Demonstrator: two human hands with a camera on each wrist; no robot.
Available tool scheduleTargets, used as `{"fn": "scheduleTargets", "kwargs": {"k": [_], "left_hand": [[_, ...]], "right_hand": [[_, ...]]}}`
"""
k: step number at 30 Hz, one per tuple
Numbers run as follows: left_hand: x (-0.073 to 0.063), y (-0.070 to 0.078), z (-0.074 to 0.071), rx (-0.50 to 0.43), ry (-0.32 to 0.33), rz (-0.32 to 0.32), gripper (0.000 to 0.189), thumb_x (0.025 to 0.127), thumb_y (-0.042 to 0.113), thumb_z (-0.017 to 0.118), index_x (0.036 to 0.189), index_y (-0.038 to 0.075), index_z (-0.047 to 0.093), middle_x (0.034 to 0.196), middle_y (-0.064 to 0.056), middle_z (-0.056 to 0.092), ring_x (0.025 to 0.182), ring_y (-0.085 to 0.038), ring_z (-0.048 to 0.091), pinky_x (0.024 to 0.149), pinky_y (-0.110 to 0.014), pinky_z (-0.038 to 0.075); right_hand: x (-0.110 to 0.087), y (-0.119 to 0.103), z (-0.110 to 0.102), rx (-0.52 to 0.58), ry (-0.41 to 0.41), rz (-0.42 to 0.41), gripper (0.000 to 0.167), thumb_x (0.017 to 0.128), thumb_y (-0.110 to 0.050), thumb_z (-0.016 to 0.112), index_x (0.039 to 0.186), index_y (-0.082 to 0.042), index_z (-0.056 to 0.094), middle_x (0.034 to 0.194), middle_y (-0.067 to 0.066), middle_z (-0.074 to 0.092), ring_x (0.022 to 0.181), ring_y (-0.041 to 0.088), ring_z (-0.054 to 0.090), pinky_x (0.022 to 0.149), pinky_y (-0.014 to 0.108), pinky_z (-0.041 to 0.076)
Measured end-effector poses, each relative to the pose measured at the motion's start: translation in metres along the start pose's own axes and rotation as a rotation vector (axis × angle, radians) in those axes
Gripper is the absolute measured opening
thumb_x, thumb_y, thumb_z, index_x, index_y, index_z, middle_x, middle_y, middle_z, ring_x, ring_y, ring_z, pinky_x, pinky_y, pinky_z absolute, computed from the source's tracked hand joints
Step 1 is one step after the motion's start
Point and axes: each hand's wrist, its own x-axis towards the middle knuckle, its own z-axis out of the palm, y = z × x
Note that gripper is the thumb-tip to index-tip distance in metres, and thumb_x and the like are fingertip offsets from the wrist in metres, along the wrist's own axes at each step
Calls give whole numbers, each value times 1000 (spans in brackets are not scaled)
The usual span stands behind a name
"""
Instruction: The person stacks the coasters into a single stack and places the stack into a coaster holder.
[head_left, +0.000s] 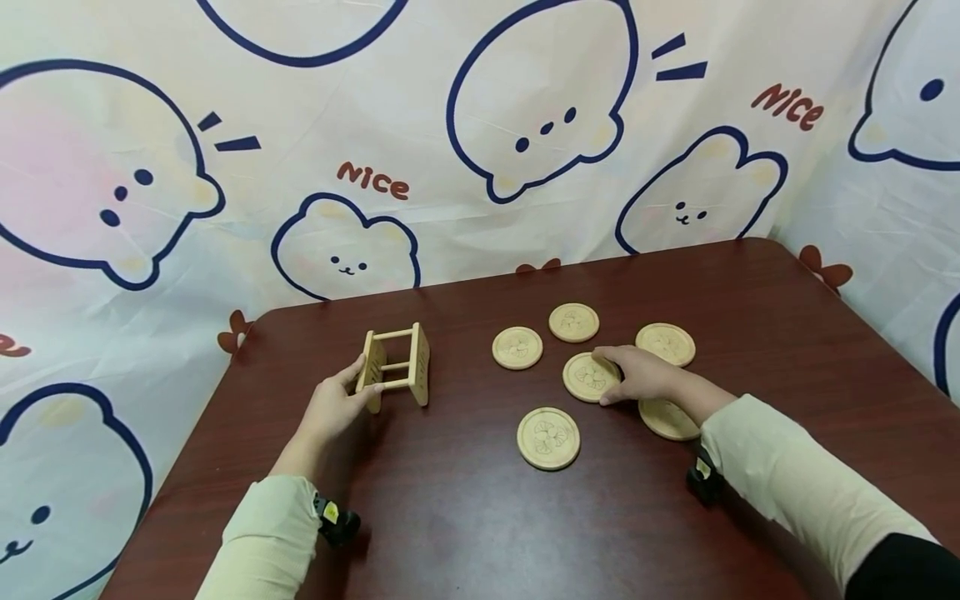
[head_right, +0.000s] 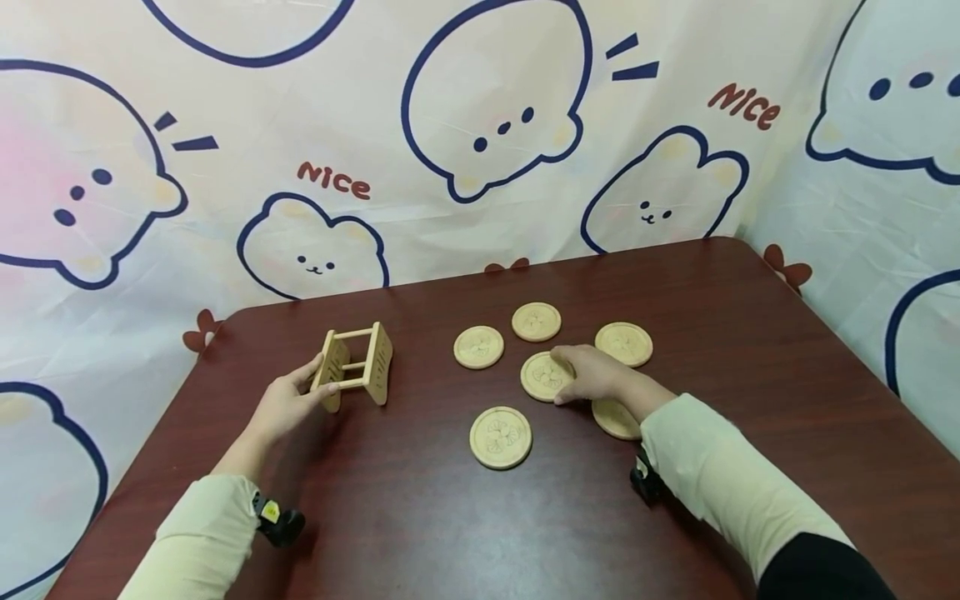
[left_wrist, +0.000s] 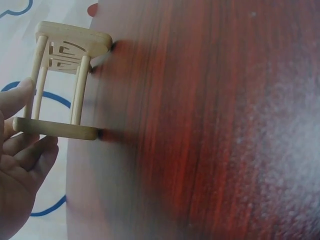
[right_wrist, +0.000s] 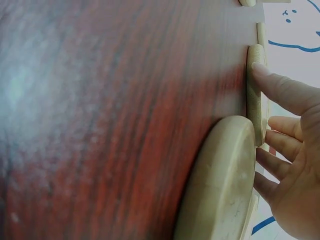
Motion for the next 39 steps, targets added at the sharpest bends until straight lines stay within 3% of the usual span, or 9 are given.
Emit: {"fn": "scheduleTargets", "kwargs": {"k": [17,25,31,39], "left_hand": [[3,1,0,-5,4,-11,67,81,31,61,133,5,30,125,-23,40,110,-29,43,85,-41,38],[4,-1,2,16,26,17,67,80,33,61,133,3,32,125,-22,40,110,-30,43,86,-42,37],[2,-4,2,6,10,-2,67,81,33,60,134,4,31,128,-22,37,112,-31,41,87,-43,35],[-1,-2,1,-30,13,-3,67,81,31,60,134,3,30,127,-23,38,110,-32,43,87,-43,36]], "right_hand": [[-11,2,-3,9,115,-64,67,71,-24,71,123,6,41,120,20,46,111,34,40,89,46,31],[-22,1,-7,37,124,-43,68,73,-24,70,125,5,39,123,20,44,113,34,38,89,47,31],[-32,4,-8,69,119,-37,68,73,-24,69,126,5,38,124,22,42,114,35,37,89,48,31],[-49,10,-10,175,118,-8,69,74,-23,68,127,6,36,125,24,40,111,36,40,84,45,37]]}}
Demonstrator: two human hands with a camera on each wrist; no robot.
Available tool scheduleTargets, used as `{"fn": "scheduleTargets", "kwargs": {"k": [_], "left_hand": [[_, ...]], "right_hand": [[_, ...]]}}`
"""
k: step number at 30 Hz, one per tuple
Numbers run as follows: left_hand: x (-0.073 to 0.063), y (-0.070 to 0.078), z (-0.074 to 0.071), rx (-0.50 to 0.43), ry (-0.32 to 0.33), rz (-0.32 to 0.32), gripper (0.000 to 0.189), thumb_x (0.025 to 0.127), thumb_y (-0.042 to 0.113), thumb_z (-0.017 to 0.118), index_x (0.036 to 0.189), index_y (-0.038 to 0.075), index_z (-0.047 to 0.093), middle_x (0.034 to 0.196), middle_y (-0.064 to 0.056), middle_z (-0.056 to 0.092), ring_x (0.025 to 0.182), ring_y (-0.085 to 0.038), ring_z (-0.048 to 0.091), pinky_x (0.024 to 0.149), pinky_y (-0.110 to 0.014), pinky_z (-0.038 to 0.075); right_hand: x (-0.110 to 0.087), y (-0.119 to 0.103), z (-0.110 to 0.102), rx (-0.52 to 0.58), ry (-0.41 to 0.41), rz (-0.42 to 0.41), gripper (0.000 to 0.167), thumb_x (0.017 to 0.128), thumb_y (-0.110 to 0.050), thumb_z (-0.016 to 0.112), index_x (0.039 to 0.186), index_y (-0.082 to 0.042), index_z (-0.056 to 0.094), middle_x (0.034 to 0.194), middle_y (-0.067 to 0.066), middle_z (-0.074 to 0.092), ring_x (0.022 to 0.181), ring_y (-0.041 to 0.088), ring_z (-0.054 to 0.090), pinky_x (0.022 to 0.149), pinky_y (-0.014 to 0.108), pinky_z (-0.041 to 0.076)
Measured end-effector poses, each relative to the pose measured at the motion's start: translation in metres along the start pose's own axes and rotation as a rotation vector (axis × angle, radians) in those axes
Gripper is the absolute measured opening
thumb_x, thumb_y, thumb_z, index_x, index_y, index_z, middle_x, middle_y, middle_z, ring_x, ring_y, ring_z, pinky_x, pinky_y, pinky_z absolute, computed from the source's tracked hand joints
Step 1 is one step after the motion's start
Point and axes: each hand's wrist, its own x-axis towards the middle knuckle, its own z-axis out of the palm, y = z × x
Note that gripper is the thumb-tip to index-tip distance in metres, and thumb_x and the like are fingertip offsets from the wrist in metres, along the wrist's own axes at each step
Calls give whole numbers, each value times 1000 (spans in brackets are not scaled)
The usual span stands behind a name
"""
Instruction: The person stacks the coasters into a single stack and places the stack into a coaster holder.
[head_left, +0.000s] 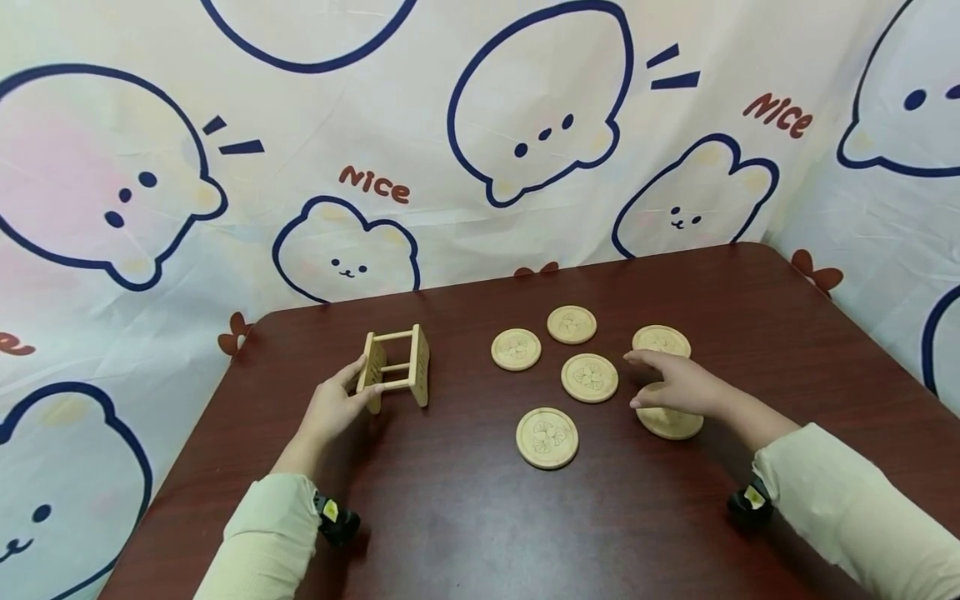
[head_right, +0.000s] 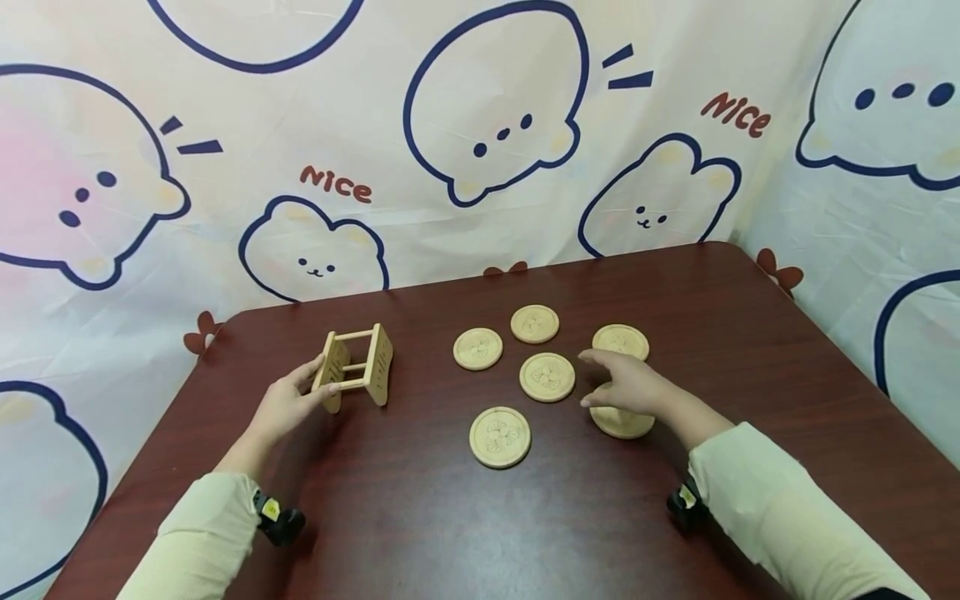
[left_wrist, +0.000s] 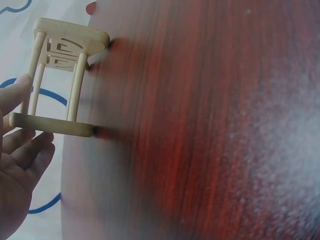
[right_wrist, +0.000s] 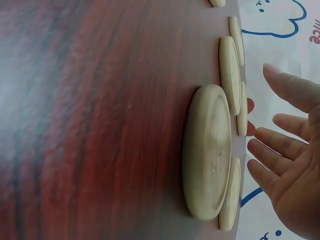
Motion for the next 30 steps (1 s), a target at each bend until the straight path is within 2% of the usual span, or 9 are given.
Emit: {"fn": "scheduleTargets", "kwargs": {"k": [6,16,23,30], "left_hand": [[0,2,-1,-13,2,11,68,80,33,60,134,3,30,127,-23,38,110,-32,43,86,-42,37],[-1,1,-1,1,-2,12,69,80,36,59,134,3,30,126,-23,39,111,-31,42,87,-42,36],[-2,-1,-1,21,12,53,65,82,32,58,133,2,30,126,-23,39,109,-32,44,85,-43,38],[-1,-1,0,15,12,64,66,82,33,58,133,2,30,126,-22,39,108,-32,45,84,-42,38]], "right_hand": [[-10,3,-2,-48,34,6,67,74,-28,67,126,5,39,123,21,43,115,35,36,88,49,31],[-27,3,-5,-79,53,9,68,74,-31,67,124,7,39,120,22,46,112,35,39,87,48,32],[-35,9,-2,-70,71,9,68,72,-32,69,122,6,42,121,20,45,112,35,38,87,48,30],[-40,15,1,-77,81,24,72,69,-30,71,122,6,41,121,21,44,112,36,38,86,48,31]]}}
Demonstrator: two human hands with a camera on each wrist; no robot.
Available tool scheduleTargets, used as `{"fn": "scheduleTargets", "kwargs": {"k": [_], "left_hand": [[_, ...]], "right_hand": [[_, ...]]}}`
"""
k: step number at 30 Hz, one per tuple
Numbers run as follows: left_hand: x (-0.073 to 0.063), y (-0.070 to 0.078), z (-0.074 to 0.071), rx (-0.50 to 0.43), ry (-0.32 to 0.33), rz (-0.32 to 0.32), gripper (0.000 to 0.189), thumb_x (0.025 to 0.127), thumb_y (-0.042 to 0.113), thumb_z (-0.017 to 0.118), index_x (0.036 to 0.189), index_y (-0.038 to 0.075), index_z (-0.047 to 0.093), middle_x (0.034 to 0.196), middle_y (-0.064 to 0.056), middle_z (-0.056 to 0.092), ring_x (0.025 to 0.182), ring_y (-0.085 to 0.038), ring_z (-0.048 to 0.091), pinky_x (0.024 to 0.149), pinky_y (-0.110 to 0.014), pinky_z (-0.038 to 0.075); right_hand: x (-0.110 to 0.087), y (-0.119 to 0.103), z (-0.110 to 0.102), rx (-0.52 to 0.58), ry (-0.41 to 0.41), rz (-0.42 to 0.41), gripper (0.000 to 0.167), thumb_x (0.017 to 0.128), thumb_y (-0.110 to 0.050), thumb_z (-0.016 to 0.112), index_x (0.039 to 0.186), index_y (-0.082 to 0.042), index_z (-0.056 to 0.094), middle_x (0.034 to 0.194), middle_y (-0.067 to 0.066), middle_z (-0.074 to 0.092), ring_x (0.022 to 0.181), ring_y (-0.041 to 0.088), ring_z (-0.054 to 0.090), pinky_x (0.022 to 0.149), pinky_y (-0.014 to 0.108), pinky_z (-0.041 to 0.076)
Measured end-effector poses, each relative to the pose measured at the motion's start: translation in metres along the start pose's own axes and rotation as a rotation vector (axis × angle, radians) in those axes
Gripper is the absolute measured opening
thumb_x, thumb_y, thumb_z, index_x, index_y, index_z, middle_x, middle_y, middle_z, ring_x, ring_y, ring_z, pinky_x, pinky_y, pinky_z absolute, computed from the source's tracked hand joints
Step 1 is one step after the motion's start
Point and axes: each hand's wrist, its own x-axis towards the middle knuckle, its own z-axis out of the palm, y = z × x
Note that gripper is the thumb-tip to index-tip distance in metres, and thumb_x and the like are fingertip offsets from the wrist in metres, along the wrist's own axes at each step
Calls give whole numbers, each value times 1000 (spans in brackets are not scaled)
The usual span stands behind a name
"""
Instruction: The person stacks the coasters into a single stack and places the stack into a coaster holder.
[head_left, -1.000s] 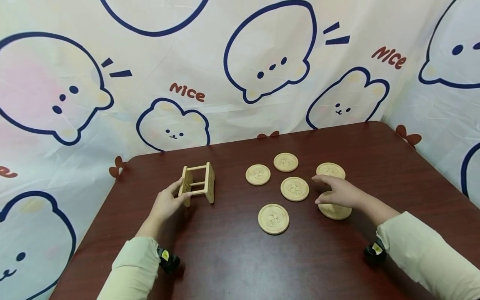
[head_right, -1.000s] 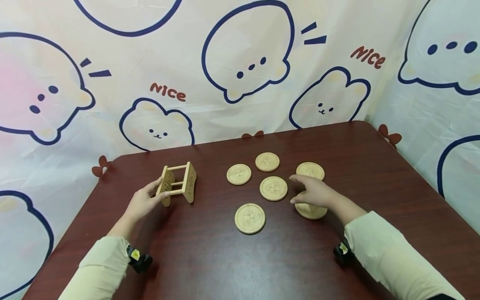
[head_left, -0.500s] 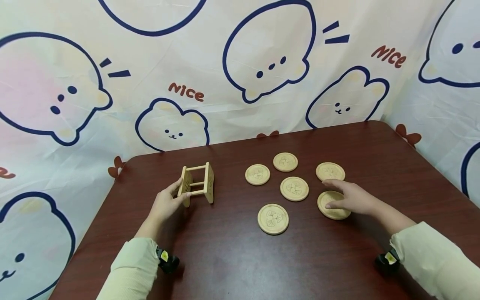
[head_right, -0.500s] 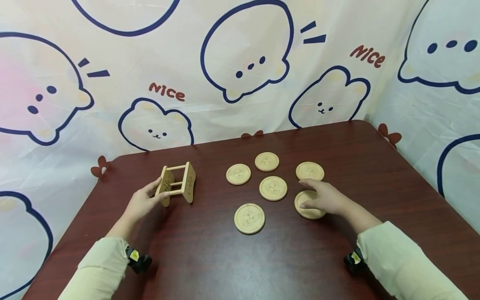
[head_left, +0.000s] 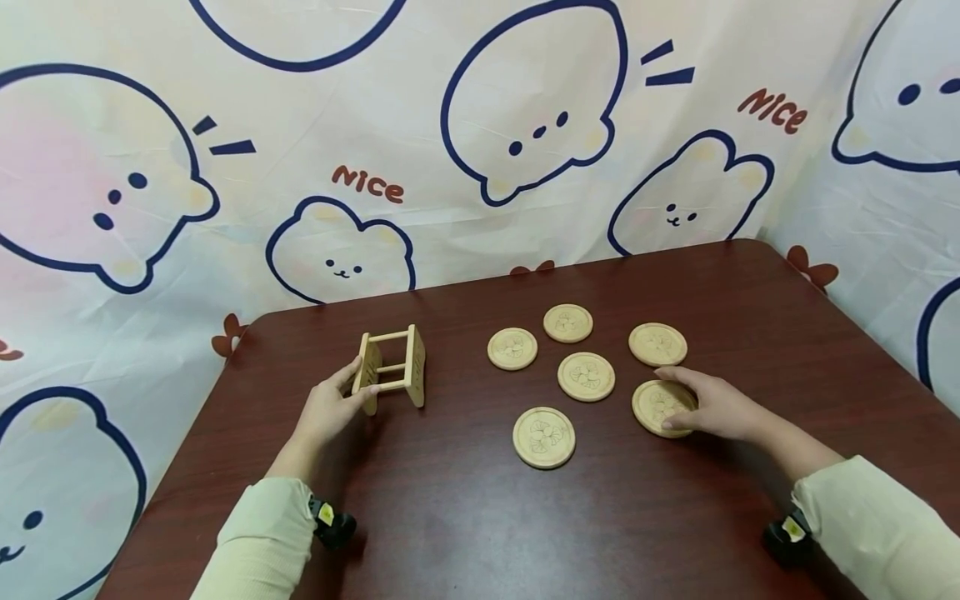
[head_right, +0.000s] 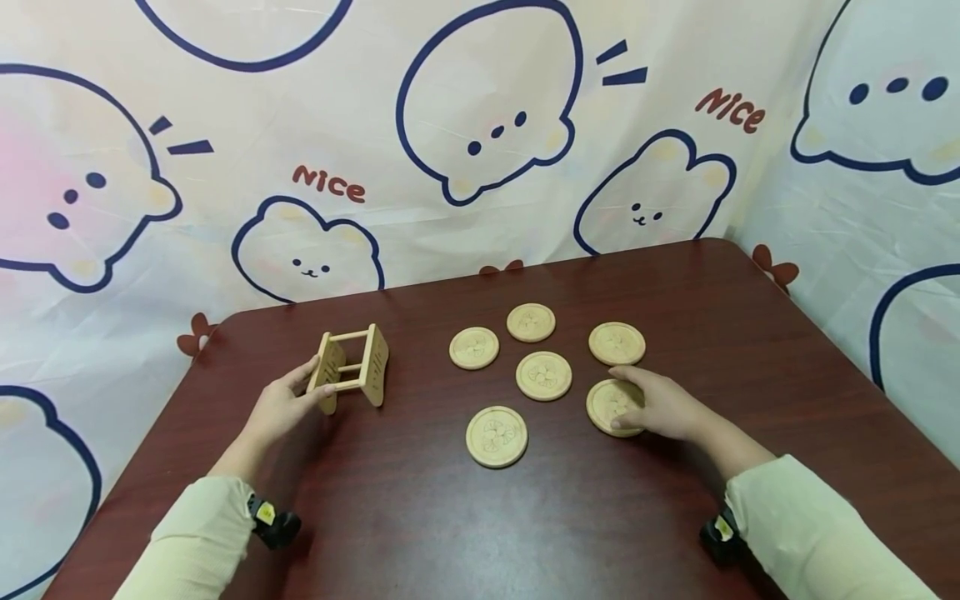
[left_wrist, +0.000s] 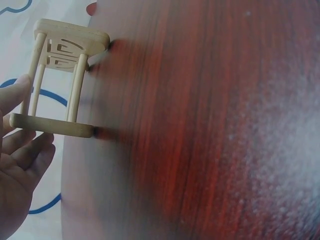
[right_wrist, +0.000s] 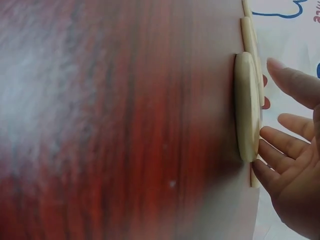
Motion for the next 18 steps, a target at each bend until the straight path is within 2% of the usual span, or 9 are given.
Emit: {"fn": "scheduleTargets", "kwargs": {"k": [10,18], "left_hand": [[2,1,2,-28,5,-10,66,81,32,59,133,3,31,127,-22,38,110,-31,43,86,-42,37],[1,-1,0,14,-5,-22,67,81,36,58,134,4,31,126,-22,40,110,-31,44,84,-42,39]], "right_hand": [[-2,10,0,2,-11,-6,80,63,-32,75,123,7,39,121,22,43,109,33,38,84,46,31],[-2,13,3,-15,-37,-15,86,59,-35,77,124,7,38,121,24,42,110,37,37,85,49,31]]}}
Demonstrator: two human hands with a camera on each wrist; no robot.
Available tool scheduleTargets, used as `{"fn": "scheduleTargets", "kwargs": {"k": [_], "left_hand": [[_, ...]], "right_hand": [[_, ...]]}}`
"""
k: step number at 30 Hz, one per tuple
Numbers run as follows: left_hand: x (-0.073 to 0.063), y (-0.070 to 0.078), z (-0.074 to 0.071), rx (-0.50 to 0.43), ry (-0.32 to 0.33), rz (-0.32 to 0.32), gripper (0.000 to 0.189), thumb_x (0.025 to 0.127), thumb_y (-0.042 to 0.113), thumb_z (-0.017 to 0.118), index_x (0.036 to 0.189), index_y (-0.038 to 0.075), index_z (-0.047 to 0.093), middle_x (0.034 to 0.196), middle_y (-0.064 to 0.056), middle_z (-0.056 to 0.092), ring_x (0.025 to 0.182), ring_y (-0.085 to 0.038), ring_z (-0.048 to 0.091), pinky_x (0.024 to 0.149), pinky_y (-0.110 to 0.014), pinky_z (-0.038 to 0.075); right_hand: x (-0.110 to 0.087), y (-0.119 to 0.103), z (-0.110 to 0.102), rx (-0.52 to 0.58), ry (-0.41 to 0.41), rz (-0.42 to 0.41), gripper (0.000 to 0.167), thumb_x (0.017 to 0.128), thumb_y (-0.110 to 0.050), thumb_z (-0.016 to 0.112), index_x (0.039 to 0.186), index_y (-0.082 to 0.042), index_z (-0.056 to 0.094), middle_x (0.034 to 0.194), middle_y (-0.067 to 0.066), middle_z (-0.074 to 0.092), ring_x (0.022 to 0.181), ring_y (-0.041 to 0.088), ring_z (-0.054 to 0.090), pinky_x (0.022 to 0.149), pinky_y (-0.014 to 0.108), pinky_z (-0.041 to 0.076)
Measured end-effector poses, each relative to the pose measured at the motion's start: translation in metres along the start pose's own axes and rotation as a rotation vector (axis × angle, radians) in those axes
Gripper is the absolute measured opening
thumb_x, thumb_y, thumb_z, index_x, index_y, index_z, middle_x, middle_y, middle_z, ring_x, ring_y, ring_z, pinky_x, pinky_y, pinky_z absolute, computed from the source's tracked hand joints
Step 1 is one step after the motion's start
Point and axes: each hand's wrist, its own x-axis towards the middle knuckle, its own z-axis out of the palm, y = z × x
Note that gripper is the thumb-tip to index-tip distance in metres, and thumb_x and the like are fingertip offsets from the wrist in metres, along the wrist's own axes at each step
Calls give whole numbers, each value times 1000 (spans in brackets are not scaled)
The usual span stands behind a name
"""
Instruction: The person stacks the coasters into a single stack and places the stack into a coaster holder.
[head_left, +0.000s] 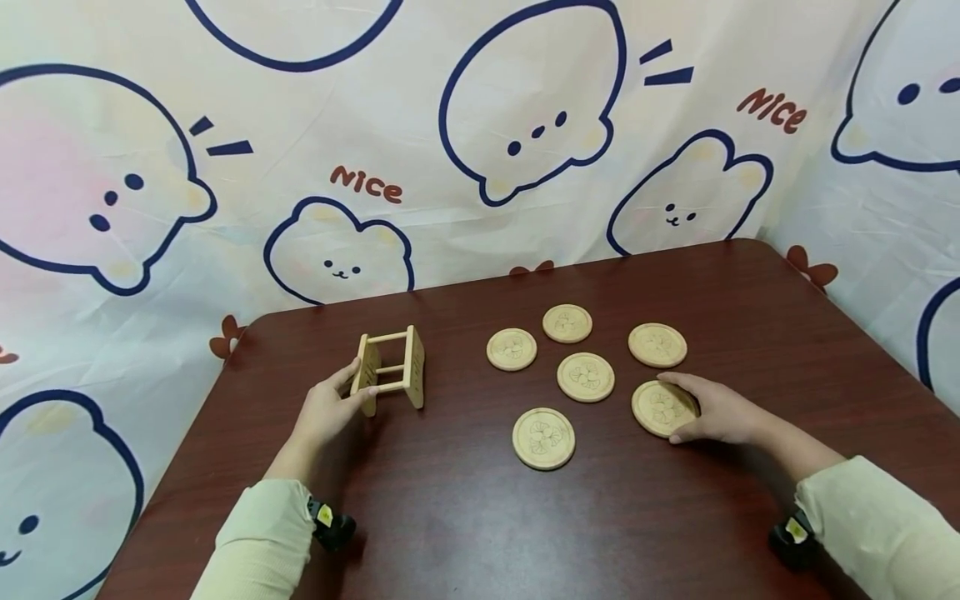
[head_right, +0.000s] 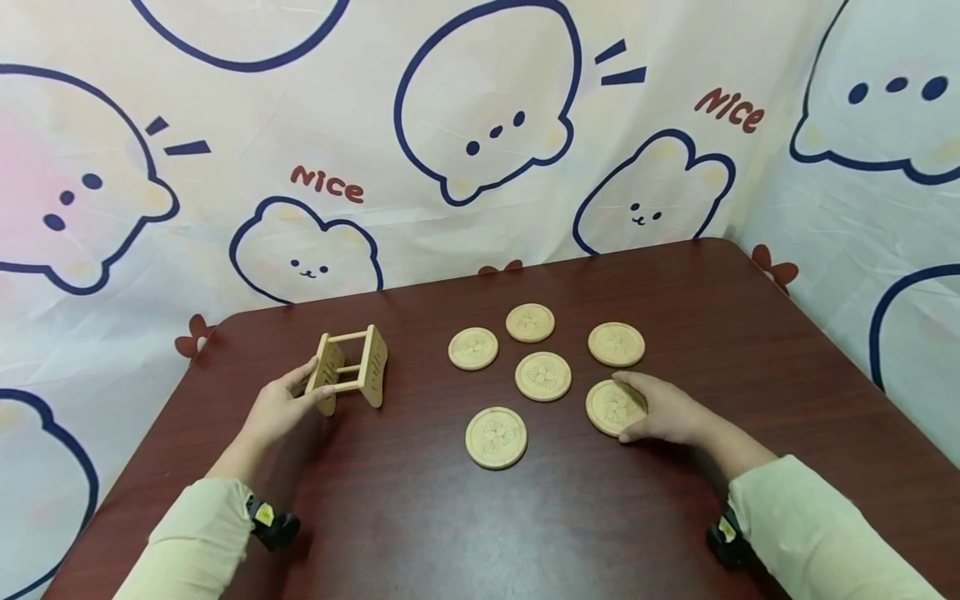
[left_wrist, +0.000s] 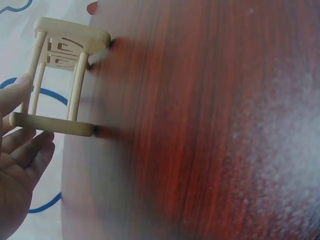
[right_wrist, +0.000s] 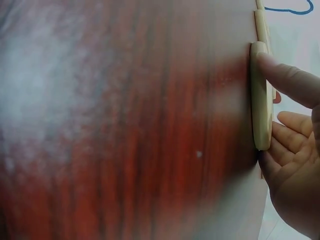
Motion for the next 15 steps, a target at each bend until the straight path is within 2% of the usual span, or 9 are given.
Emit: {"fn": "scheduleTargets", "kwargs": {"k": [7,15], "left_hand": [[-1,-3,1,-14,16,26,66,81,33,59,133,2,32,122,-24,43,106,-33,47,80,-42,41],[0,-2,2,-11,18,23,65,81,33,58,132,3,32,120,-25,45,104,-31,48,75,-39,45]], "right_hand": [[0,-3,1,-26,-12,4,87,59,-35,77,125,7,38,122,26,40,112,40,35,86,51,30],[0,-3,0,-72,7,-8,85,58,-30,78,123,8,40,120,26,43,109,39,39,84,50,33]]}}
